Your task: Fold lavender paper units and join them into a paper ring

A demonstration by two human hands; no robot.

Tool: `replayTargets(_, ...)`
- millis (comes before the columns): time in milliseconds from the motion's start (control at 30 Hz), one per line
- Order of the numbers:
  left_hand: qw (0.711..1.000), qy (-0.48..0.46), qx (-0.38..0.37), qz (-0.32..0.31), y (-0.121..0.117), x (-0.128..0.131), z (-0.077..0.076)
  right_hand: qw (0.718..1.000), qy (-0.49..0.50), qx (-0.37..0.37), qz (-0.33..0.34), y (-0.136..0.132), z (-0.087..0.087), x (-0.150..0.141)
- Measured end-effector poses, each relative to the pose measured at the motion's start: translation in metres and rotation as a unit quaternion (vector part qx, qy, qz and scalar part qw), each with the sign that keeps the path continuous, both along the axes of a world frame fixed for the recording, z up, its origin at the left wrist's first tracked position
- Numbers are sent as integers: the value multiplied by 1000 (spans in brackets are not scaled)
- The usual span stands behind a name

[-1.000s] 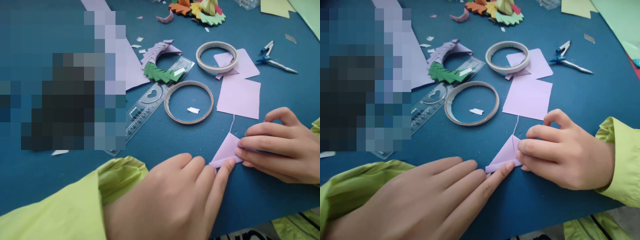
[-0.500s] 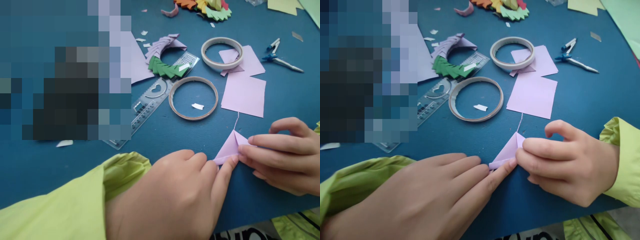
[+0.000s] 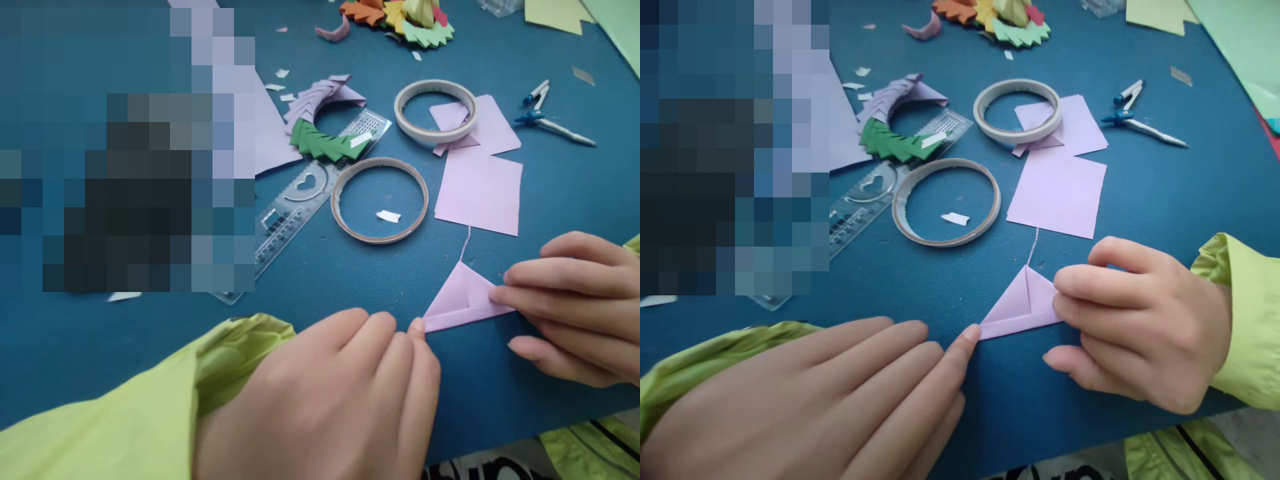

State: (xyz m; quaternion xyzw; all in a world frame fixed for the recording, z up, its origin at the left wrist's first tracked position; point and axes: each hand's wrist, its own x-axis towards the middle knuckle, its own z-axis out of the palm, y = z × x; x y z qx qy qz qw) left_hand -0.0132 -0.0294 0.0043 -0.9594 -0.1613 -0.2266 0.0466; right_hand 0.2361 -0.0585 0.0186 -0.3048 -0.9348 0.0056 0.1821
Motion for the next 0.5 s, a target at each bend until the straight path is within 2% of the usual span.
replayTargets(133,997,44,-47,-51,13,3,3,999,47,21,-8,4,-4,-1)
replayTargets(200,992,82,-48,-88,20,6,6,992,119,-38,-26,4,-2,-4)
replayTargets(233,990,92,-46,-97,23,8,7,979,172,-106,-41,3,0,-5)
replayTargets(267,989,97,-41,-100,25,10,7,952,229,-193,-63,3,2,-7)
replayTargets(300,990,99,-35,-98,26,12,7,911,283,-287,-90,2,4,-8)
replayTargets(367,991,104,-17,-82,27,15,6,801,367,-450,-145,3,7,-10)
replayTargets(433,991,112,11,-68,27,16,6,693,419,-559,-176,5,8,-10)
replayTargets(500,991,116,35,-60,26,15,6,609,453,-626,-178,7,7,-8)
